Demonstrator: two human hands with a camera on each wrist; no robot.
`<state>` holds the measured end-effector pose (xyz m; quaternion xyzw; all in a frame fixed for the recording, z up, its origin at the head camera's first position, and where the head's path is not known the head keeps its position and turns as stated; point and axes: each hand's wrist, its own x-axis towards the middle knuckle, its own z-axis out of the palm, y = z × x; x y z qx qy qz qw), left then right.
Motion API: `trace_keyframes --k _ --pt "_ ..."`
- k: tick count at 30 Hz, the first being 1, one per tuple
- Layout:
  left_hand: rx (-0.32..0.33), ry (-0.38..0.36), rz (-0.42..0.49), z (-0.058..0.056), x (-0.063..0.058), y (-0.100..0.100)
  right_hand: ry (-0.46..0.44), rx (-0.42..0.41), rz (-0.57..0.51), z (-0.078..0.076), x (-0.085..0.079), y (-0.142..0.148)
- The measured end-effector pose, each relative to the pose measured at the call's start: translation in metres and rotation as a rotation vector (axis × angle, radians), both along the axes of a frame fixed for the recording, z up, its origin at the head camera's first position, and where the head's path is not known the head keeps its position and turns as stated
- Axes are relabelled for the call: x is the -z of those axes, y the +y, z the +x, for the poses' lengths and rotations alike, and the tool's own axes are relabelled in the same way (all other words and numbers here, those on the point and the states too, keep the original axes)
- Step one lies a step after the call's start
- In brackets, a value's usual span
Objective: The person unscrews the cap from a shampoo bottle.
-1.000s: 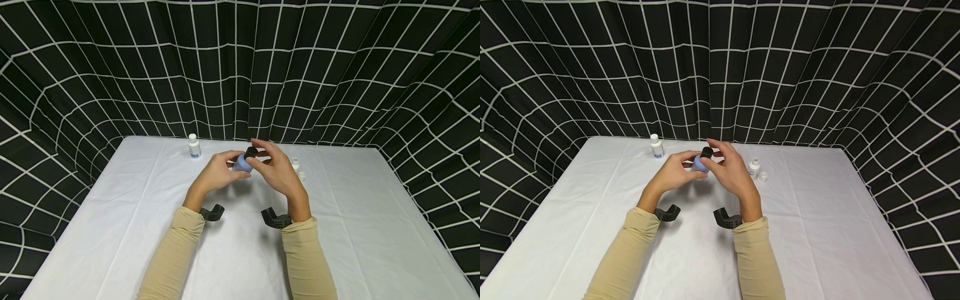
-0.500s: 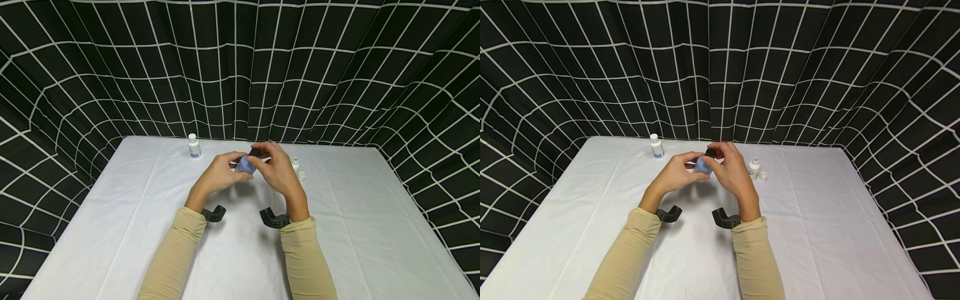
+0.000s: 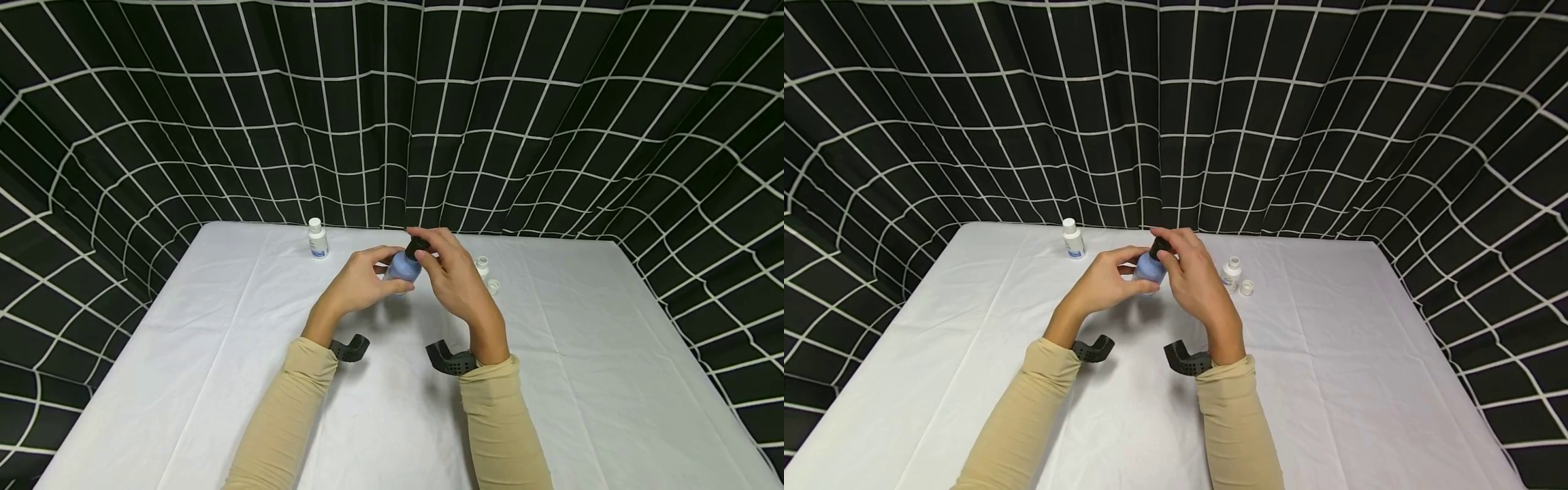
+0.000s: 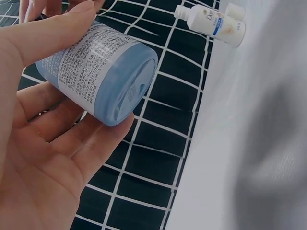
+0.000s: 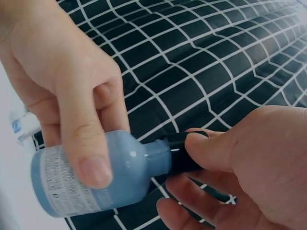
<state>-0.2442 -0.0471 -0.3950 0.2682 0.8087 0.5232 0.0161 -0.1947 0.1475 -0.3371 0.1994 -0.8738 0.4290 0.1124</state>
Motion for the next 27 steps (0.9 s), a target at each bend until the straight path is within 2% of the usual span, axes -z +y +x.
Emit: trace_keyframes --k 5,11,17,21,27 --pt "0.002 -0.007 0.000 0.000 0.000 0.001 0.004 0.036 -0.036 0.003 -0.004 0.005" --pt "-0.002 -0.007 0.005 0.001 0.000 0.002 0.001 0.156 -0.108 0.004 -0.006 0.011" --pt "-0.045 0.018 0.036 0.002 0.002 0.010 -0.060 0.249 -0.169 0.005 -0.006 0.022" --pt "-0.081 0.034 0.067 0.004 0.004 0.018 -0.102 0.277 -0.212 0.005 -0.006 0.032" --pt "-0.108 0.043 0.141 0.008 0.005 0.027 -0.146 0.275 -0.134 0.002 -0.008 0.043"
